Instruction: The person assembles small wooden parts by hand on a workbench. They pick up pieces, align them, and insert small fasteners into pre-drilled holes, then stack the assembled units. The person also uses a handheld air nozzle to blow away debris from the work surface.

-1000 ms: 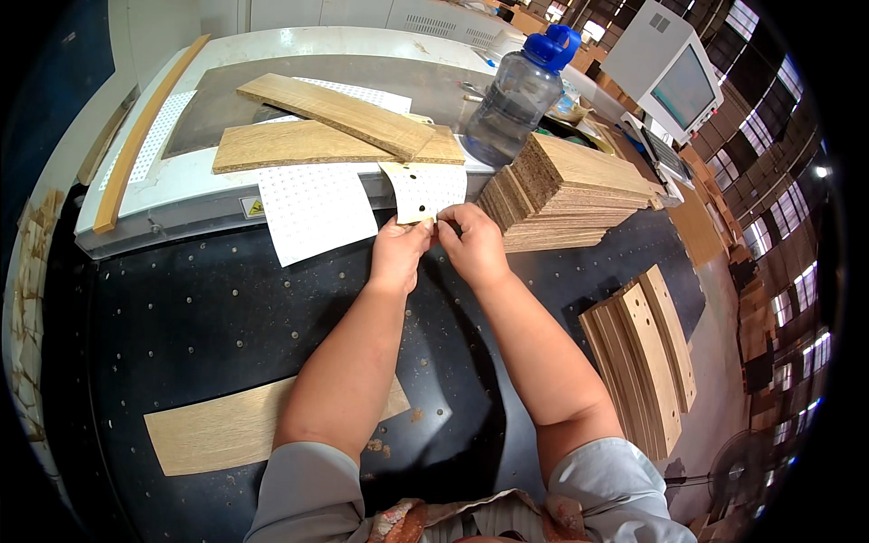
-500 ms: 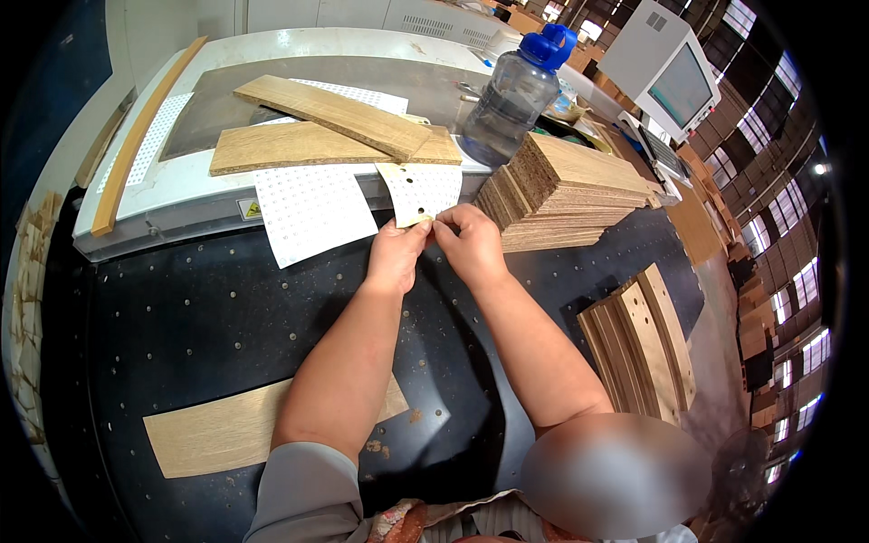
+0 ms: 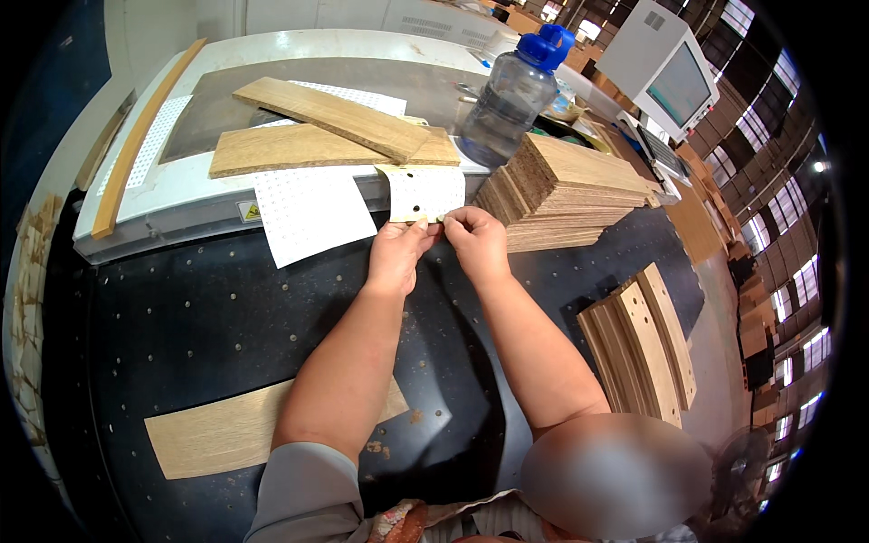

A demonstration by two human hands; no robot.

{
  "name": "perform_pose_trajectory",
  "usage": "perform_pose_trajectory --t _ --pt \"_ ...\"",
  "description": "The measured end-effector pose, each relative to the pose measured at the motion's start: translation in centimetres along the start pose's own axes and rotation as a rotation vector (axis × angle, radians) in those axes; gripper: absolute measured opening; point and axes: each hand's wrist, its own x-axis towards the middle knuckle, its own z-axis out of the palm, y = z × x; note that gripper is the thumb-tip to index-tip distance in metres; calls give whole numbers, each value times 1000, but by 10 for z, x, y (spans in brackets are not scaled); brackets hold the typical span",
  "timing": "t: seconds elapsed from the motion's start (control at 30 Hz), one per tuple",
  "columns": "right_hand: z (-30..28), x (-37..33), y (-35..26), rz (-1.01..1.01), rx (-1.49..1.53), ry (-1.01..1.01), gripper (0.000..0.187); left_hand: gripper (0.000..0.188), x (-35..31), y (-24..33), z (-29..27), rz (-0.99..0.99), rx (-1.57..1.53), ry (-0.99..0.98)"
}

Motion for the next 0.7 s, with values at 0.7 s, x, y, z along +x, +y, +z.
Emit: perform_pose_trajectory --t 0.7 --pt "-400 -387 -20 -153 582 938 3 10 -73 -28 175 -494 979 -652"
